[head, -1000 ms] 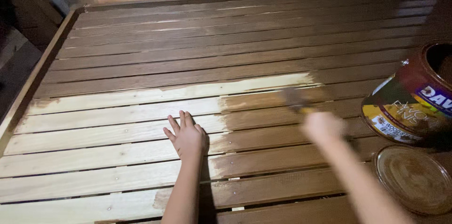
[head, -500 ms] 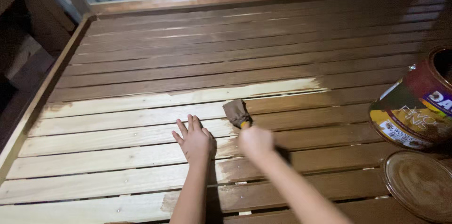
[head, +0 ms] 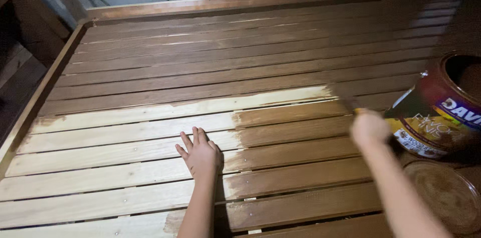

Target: The person applies brown wood stain to a slatted wooden furniture panel using a wide brush, dipping the brush into a can of stain and brushing it across the bare slats, working across the panel section by section.

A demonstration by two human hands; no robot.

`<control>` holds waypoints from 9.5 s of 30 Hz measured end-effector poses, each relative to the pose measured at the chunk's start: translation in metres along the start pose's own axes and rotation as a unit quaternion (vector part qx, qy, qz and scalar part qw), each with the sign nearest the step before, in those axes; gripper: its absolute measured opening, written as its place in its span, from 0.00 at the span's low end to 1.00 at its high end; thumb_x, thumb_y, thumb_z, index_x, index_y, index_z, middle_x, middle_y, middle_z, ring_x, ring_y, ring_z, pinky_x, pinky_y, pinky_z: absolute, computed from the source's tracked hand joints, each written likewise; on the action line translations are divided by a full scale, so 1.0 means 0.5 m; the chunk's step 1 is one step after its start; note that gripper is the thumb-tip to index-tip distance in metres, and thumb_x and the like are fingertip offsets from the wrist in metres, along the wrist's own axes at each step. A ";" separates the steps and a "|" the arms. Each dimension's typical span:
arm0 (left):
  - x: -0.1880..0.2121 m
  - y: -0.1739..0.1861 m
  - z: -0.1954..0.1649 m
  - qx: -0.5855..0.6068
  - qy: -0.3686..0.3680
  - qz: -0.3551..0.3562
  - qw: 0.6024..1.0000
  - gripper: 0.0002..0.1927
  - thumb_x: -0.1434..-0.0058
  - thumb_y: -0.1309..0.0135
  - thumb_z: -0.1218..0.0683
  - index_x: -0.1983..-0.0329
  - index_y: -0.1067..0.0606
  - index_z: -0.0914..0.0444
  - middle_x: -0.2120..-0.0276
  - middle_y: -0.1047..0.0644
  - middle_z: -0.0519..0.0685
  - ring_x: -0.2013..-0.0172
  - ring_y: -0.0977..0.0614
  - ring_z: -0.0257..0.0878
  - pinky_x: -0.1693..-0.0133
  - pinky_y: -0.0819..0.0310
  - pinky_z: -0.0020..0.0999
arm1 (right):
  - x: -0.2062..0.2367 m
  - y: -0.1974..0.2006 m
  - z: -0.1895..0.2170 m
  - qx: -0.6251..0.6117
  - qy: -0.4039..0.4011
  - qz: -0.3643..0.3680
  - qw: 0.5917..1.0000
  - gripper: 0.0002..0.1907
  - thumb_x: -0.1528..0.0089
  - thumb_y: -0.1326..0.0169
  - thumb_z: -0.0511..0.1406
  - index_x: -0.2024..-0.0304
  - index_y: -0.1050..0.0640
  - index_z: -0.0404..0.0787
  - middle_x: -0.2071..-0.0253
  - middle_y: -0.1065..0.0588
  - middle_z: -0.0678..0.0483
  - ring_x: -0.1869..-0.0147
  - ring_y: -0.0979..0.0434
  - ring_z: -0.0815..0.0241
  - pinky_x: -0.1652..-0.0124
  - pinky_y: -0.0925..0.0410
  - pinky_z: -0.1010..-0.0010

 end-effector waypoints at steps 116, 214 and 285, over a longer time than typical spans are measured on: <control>-0.009 -0.022 -0.005 0.030 0.012 0.012 0.999 0.32 0.35 0.62 0.49 0.27 0.42 0.63 0.25 0.48 0.54 0.25 0.55 0.55 0.31 0.66 0.62 | 0.256 0.101 0.744 0.000 0.366 0.044 0.930 0.08 0.43 0.45 0.35 0.65 0.16 0.45 0.64 0.18 0.49 0.60 0.16 0.50 0.61 0.24 0.56; -0.033 -0.064 0.031 0.019 -0.035 -0.134 0.990 0.32 0.37 0.54 0.46 0.28 0.36 0.53 0.27 0.38 0.46 0.25 0.47 0.51 0.30 0.61 0.63 | 0.141 0.351 0.144 -0.325 0.112 0.017 0.939 0.28 0.48 0.31 0.43 0.49 0.20 0.40 0.61 0.18 0.46 0.59 0.16 0.55 0.57 0.24 0.63; 0.114 0.078 -0.150 0.195 -0.086 -0.160 0.964 0.21 0.40 0.52 0.54 0.43 0.24 0.54 0.36 0.28 0.47 0.28 0.41 0.53 0.31 0.60 0.65 | -0.356 0.378 -0.574 -0.114 0.000 0.015 0.993 0.15 0.45 0.29 0.40 0.57 0.11 0.40 0.62 0.17 0.45 0.60 0.15 0.49 0.58 0.25 0.58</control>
Point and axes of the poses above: each hand's wrist, its own x-axis away from the middle knuckle, its own y-axis out of the back of the hand, z = x × y, the point moved 9 cm from there along -x, towards the middle knuckle
